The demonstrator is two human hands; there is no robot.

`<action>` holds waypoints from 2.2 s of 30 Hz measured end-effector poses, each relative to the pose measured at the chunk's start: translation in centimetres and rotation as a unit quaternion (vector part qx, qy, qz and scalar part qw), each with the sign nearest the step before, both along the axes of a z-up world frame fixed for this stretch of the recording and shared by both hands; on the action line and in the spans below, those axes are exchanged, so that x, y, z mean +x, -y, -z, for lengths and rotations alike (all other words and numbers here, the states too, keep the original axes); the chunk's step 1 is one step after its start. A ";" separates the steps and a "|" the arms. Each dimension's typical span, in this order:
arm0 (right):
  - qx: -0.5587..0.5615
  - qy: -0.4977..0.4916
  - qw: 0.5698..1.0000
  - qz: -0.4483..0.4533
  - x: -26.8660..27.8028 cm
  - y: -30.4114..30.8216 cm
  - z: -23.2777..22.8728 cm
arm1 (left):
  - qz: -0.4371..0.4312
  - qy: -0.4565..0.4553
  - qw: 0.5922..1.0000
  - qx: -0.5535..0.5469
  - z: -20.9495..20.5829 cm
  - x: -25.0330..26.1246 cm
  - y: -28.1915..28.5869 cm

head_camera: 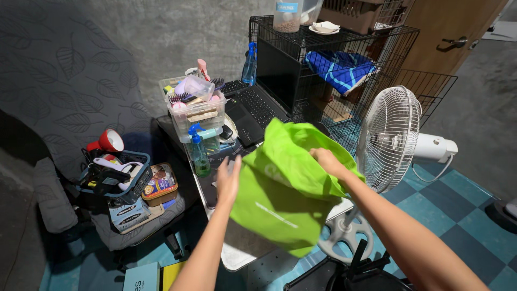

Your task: The person unpacks a green reusable bag, removes a pair of brown shoes, and places them on a table. They then handle a white cloth and a plastic-wrapped item, placing them into the bag. The person continues to pack and unpack items, including a light blue box, and eventually places the shoes back into the bag.

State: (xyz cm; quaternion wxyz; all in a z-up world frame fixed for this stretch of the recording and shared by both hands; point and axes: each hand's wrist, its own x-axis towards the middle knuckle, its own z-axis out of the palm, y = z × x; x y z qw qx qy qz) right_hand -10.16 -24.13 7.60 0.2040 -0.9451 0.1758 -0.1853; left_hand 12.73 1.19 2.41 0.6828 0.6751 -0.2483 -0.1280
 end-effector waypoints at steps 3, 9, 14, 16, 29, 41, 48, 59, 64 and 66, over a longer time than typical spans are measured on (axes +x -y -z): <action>0.157 0.020 0.984 0.086 -0.8 -0.8 0.7 | 0.102 -0.140 0.980 0.096 4.9 -0.6 -2.7; 0.270 0.068 0.958 0.069 -0.4 -0.5 3.9 | 0.023 -0.292 0.954 0.061 9.3 0.6 1.1; 0.454 0.129 0.871 -0.137 -1.8 4.9 15.1 | -0.073 -0.112 0.987 0.089 13.8 3.0 3.3; 0.444 0.136 0.865 -0.191 -2.0 5.4 18.9 | -0.098 -0.057 0.986 0.122 15.7 4.0 3.9; 0.698 0.184 0.692 0.014 1.2 7.1 21.2 | -0.266 0.057 0.929 0.251 16.2 11.5 -2.8; 0.822 0.176 0.536 0.080 4.4 4.1 26.2 | -0.089 -0.433 0.880 0.171 18.0 0.2 -7.0; 0.682 0.048 0.718 0.133 0.9 6.5 24.9 | -0.333 0.002 0.897 0.290 25.1 7.3 -7.3; 0.636 0.167 0.719 0.226 -3.7 15.0 21.5 | -0.414 -0.239 0.874 0.090 21.6 7.9 -9.1; 0.548 0.270 0.722 0.323 -3.8 16.4 22.5 | -0.407 -0.080 0.856 0.309 15.6 3.1 -7.7; 0.513 0.195 0.756 0.357 -4.6 16.3 22.8 | -0.424 0.020 0.829 0.363 12.7 -1.4 -5.5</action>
